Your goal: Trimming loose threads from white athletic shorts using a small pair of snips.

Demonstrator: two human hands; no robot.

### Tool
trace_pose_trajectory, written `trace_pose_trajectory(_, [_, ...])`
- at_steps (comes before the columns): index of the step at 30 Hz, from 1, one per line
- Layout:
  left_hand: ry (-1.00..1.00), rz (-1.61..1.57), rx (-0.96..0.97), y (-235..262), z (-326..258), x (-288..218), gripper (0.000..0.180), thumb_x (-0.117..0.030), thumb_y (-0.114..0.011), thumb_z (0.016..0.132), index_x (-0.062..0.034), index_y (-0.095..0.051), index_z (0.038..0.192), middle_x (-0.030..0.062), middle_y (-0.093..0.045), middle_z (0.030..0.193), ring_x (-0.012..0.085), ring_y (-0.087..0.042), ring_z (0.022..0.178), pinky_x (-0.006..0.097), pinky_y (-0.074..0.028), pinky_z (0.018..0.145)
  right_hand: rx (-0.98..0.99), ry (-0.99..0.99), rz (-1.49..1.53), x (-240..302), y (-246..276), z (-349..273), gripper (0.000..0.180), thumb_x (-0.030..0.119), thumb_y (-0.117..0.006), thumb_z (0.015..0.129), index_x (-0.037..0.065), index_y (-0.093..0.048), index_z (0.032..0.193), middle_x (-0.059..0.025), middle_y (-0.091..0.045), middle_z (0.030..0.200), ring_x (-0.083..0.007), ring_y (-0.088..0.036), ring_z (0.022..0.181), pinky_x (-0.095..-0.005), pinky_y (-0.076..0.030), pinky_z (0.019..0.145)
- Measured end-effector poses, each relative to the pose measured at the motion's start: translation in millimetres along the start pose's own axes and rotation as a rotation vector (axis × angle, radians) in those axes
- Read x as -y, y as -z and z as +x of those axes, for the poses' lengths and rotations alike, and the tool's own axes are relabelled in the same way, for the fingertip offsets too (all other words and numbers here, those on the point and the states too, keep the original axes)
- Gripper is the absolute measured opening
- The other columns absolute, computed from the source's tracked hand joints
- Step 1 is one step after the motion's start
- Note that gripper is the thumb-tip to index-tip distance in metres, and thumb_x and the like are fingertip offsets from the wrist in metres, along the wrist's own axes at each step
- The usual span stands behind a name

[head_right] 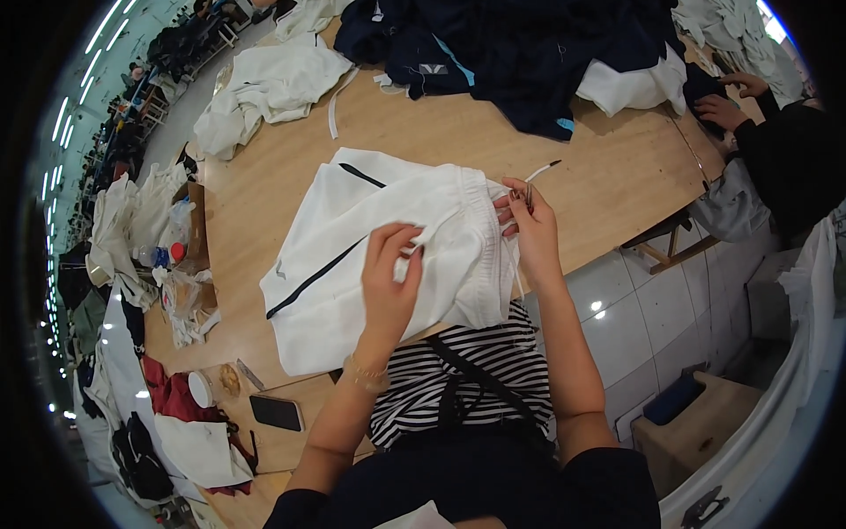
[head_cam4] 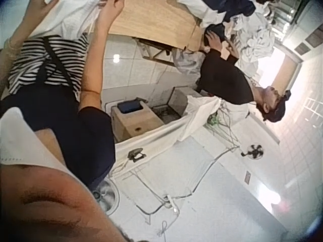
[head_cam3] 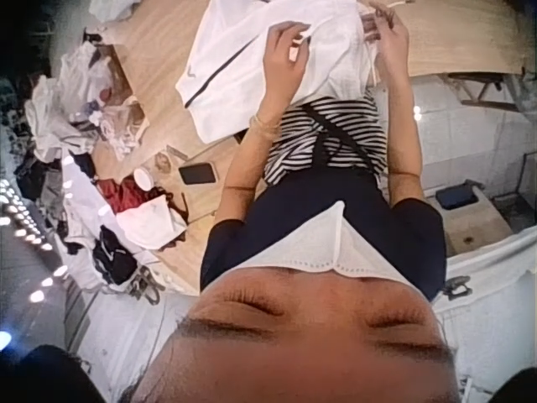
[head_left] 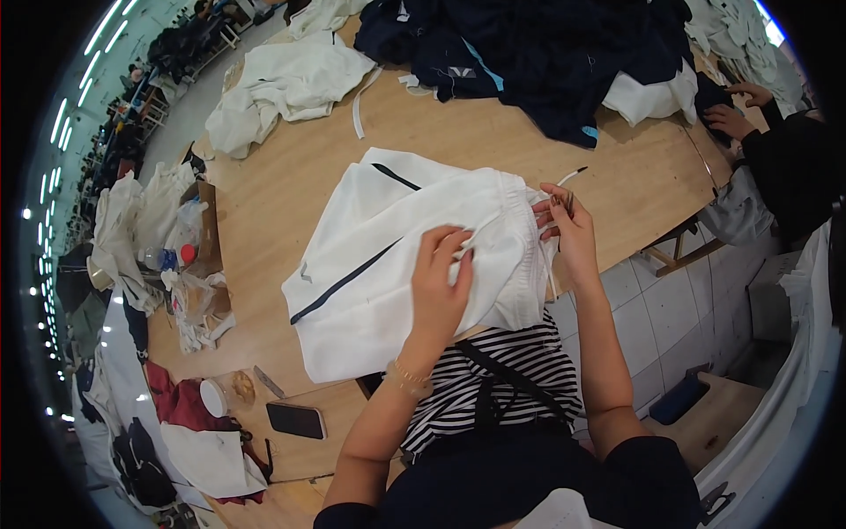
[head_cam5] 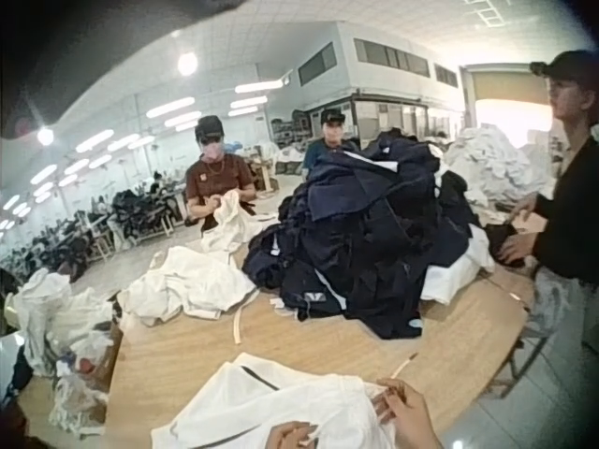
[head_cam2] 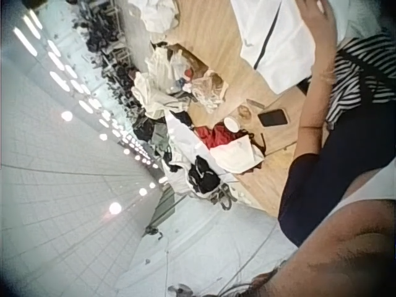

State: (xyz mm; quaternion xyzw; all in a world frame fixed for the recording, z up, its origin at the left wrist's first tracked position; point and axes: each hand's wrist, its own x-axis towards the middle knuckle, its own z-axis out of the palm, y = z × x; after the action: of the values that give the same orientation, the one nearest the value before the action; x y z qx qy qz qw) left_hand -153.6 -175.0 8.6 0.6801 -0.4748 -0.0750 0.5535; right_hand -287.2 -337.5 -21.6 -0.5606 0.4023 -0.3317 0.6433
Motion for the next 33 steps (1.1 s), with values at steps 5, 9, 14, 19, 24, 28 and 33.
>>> trace_pose_trajectory(5, [-0.194, 0.173, 0.185, -46.4, 42.9, 25.6, 0.027, 0.0, -0.071, 0.076, -0.0016, -0.065, 0.103, 0.0093, -0.055, 0.105, 0.0223, -0.059, 0.082, 0.031, -0.051, 0.068, -0.044, -0.016, -0.124, 4.4, 12.2, -9.8, 0.024, 0.017, -0.045, 0.1, 0.004, -0.054, 0.117, -0.0018, -0.055, 0.08, -0.0069, -0.049, 0.066, -0.0203, -0.04, 0.058])
trace_pose_trajectory(9, [-0.329, 0.255, 0.248, -54.4, 57.3, 47.2, 0.018, 0.0, -0.069, 0.076, -0.0018, -0.065, 0.094, 0.0077, -0.057, 0.099, 0.0217, -0.059, 0.08, 0.032, -0.051, 0.068, -0.127, -0.05, -0.432, -8.1, 28.4, -14.4, 0.016, 0.014, -0.05, 0.098, 0.002, -0.053, 0.108, -0.0035, -0.055, 0.083, -0.01, -0.049, 0.074, -0.0218, -0.043, 0.068])
trace_pose_trajectory(14, [-0.341, 0.247, 0.171, -54.4, 62.2, 61.4, 0.007, 0.002, -0.064, 0.079, -0.0021, -0.06, 0.082, 0.0079, -0.061, 0.084, 0.0255, -0.061, 0.075, 0.034, -0.05, 0.064, 0.031, 0.158, -0.274, 14.9, 34.8, -19.8, 0.019, 0.007, -0.051, 0.095, 0.002, -0.055, 0.112, -0.0053, -0.058, 0.091, -0.0108, -0.052, 0.082, -0.024, -0.044, 0.076])
trace_pose_trajectory(19, [-0.266, 0.193, 0.198, -53.9, 62.2, 67.3, 0.005, -0.003, -0.061, 0.084, -0.0018, -0.056, 0.084, 0.0116, -0.059, 0.083, 0.0297, -0.059, 0.075, 0.038, -0.049, 0.065, 0.092, 0.308, -0.442, 13.7, 25.1, -4.7, 0.022, 0.008, -0.058, 0.091, 0.002, -0.057, 0.112, -0.013, -0.066, 0.099, -0.0187, -0.063, 0.09, -0.0274, -0.047, 0.078])
trace_pose_trajectory(24, [-0.172, 0.16, 0.177, -50.0, 63.2, 64.9, 0.004, -0.002, -0.058, 0.086, -0.0012, -0.054, 0.086, 0.0134, -0.059, 0.082, 0.0324, -0.059, 0.074, 0.04, -0.048, 0.064, 0.11, 0.261, -0.608, 27.4, 12.6, -2.0, 0.018, 0.013, -0.067, 0.085, 0.0, -0.058, 0.094, -0.0125, -0.067, 0.092, -0.0248, -0.064, 0.083, -0.0312, -0.048, 0.072])
trace_pose_trajectory(28, [-0.17, 0.16, 0.168, -49.6, 64.0, 61.4, 0.006, 0.004, -0.058, 0.085, -0.0001, -0.055, 0.088, 0.0136, -0.063, 0.083, 0.0318, -0.062, 0.075, 0.038, -0.049, 0.064, 0.108, 0.46, -0.803, 27.0, 2.4, -0.2, 0.019, 0.016, -0.07, 0.081, 0.003, -0.058, 0.088, -0.0093, -0.067, 0.085, -0.0272, -0.063, 0.078, -0.0357, -0.048, 0.066])
trace_pose_trajectory(33, [-0.172, 0.176, 0.176, -49.6, 64.0, 58.9, 0.005, 0.003, -0.058, 0.085, 0.0002, -0.055, 0.088, 0.0144, -0.063, 0.083, 0.0327, -0.061, 0.075, 0.038, -0.049, 0.064, 0.099, 0.58, -0.885, 23.9, -5.4, 2.1, 0.017, 0.016, -0.069, 0.08, 0.004, -0.058, 0.087, -0.0088, -0.065, 0.081, -0.0275, -0.062, 0.076, -0.0375, -0.047, 0.064])
